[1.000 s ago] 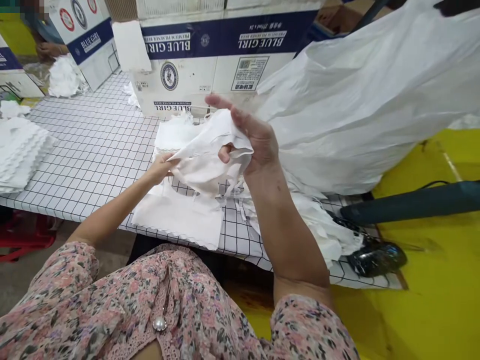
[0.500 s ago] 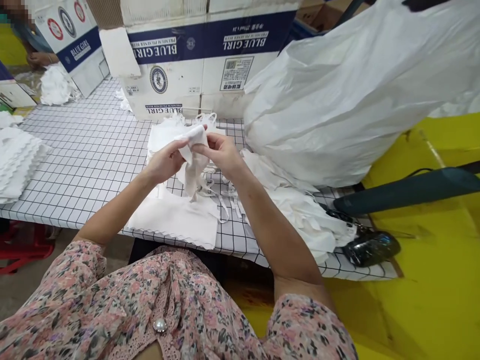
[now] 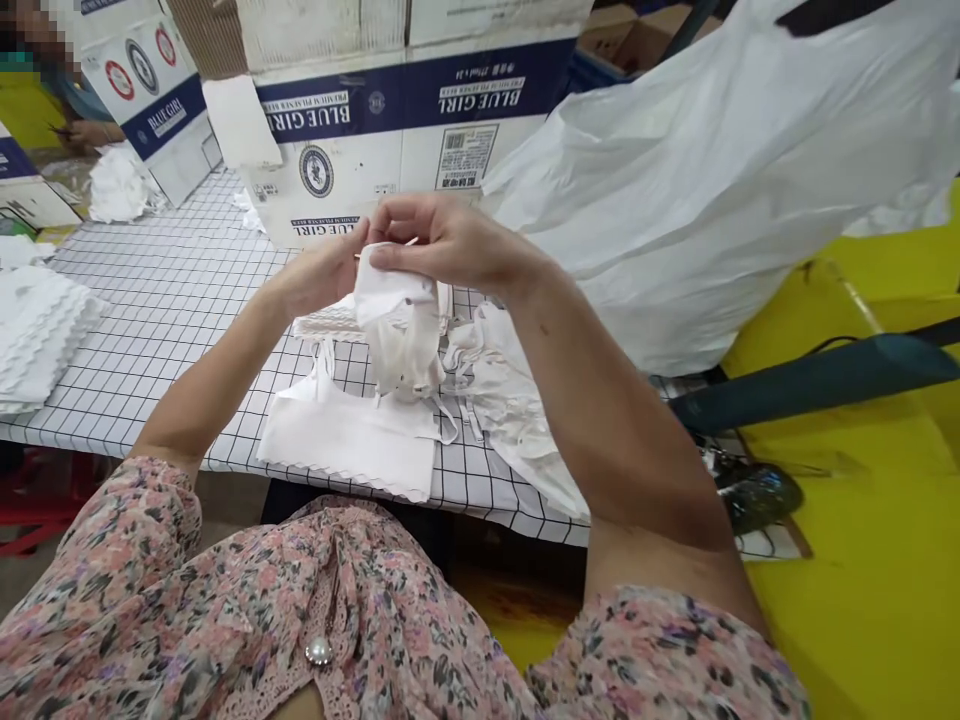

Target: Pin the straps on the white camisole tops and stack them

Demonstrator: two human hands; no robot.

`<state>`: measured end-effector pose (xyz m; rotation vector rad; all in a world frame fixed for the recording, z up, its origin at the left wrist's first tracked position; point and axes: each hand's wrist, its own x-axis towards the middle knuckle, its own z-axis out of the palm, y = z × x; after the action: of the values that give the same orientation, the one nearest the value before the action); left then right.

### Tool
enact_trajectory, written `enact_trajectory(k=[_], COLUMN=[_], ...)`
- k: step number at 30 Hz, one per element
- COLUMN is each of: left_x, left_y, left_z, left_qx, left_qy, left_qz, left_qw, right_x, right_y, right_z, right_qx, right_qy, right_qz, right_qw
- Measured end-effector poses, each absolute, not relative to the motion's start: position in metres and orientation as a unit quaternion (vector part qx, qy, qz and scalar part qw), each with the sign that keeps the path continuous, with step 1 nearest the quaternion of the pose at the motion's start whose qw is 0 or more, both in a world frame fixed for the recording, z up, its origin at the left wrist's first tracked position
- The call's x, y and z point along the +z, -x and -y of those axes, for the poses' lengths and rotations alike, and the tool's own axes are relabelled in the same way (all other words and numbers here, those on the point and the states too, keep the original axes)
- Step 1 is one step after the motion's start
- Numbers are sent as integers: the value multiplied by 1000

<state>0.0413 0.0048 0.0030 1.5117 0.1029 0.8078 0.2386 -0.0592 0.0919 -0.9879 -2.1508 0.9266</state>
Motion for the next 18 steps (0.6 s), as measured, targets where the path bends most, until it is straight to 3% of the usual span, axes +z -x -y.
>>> enact_trajectory(k=[5,10,15,18], left_x=[4,12,14,10], left_y=[-36,-43,-32,-16], left_z=[-1,-5,-19,-24], left_qx=[381,449,419,411], left_qy=[-700,-722,-724,-693], left_qz=[-89,-113,-121,-136], left_qw=[598,514,534,576], right_x=[127,123,128,139], right_y=[-271,-282,-279,-281], right_z=[69,68,66,64], right_qx=[233,194,276,347], right_qy=[421,495,423,395], right_qz=[835,819,775,749], right_qw=[266,217,379,404])
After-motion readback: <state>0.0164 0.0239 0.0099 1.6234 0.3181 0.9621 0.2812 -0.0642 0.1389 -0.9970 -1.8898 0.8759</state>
